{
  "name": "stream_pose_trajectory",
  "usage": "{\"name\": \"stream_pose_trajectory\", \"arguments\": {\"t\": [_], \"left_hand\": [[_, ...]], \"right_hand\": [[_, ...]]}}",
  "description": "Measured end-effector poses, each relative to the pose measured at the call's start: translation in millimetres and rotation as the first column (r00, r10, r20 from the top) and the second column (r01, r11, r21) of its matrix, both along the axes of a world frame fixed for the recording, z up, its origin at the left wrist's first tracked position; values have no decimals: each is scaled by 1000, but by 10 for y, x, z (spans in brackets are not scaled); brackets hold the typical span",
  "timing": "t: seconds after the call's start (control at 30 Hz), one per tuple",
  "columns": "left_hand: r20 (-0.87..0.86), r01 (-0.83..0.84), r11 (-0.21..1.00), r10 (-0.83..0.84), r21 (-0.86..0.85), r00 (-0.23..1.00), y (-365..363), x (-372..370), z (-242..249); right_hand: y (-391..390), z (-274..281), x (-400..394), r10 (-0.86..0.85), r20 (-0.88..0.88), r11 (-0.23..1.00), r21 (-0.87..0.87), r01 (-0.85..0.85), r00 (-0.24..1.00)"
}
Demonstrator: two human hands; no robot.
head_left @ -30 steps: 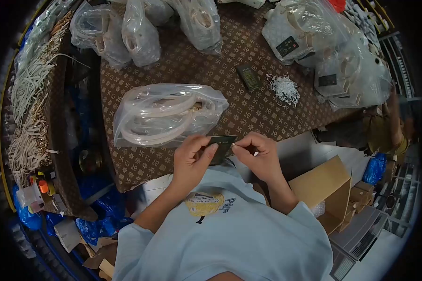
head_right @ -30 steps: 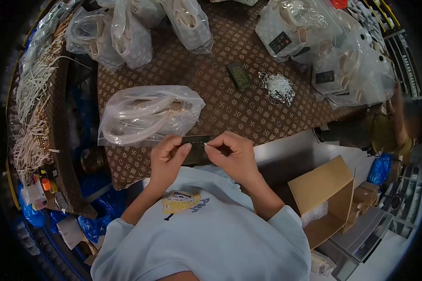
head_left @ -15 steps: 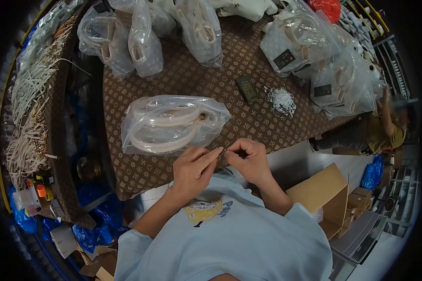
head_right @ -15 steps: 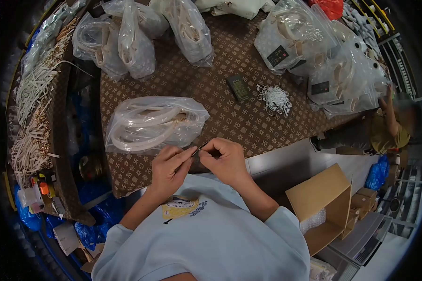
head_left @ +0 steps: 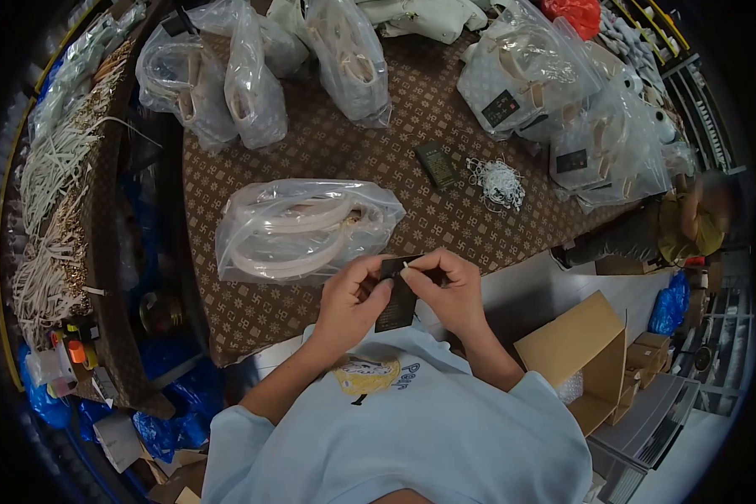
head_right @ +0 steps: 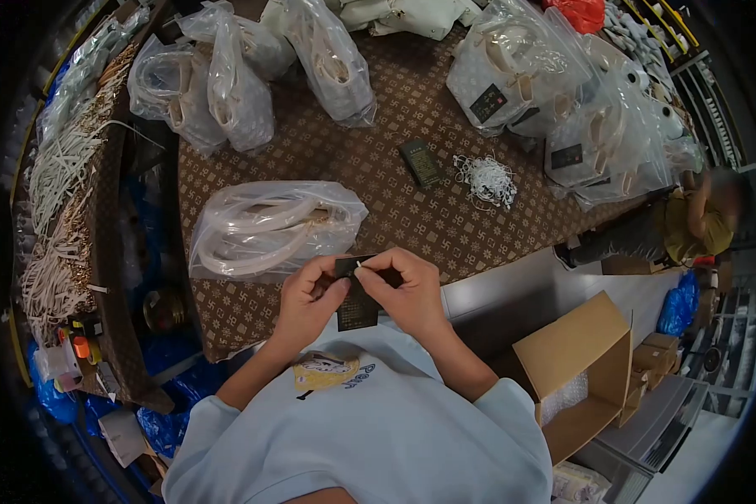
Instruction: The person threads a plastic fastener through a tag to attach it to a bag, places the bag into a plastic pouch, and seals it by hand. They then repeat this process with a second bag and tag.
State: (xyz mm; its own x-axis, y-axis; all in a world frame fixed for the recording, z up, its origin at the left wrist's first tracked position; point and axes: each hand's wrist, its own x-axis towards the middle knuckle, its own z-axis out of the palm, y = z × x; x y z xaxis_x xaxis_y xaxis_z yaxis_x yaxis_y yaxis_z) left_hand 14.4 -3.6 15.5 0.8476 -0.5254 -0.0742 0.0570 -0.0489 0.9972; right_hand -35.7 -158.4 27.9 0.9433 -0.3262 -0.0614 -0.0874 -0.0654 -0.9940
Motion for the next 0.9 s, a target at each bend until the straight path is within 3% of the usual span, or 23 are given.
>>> {"name": "stream_pose_trajectory", "arguments": {"t": [0.07, 0.13, 0.2, 0.3, 0.47, 0.63, 0.73, 0.8, 0.87, 0.9], "left_hand": [[-103, -27, 992, 15, -123, 995, -21, -3, 34], [-101, -34, 991, 20, -133, 995, -22, -8, 18], [-100, -42, 989, 28, -145, 995, -16, -17, -8], [-45, -23, 996, 20, -84, 999, 6, -28, -16], [198, -64, 996, 52, 55, 979, 16, -40, 92], [412, -56, 994, 15, 89, 911, 70, -29, 47], [549, -64, 992, -8, 112, 836, 121, 17, 42], [596, -75, 988, -18, 131, 803, 172, 60, 62], [407, 35, 999, -47, 38, 912, 220, 103, 91], [410, 36, 999, -47, 35, 911, 228, 103, 90]], "right_hand": [[-14, 47, -2, 3, -14, 1000, 21, -3, 1000], [-29, 61, 0, 9, -32, 999, 36, -8, 999], [-36, 57, 5, 31, 29, 989, -147, -27, 999], [-14, 58, 24, 33, 37, 977, -210, -24, 999], [21, 75, 66, 42, 42, 964, -264, -29, 998], [47, 77, 70, 49, 30, 960, -276, -39, 998], [49, 84, 82, 82, 0, 967, -243, -79, 997], [57, 87, 83, 82, -115, 996, 34, -79, 990], [48, 195, 109, 84, -127, 996, 50, -78, 988], [32, 236, 112, 87, -147, 995, 69, -78, 985]]}}
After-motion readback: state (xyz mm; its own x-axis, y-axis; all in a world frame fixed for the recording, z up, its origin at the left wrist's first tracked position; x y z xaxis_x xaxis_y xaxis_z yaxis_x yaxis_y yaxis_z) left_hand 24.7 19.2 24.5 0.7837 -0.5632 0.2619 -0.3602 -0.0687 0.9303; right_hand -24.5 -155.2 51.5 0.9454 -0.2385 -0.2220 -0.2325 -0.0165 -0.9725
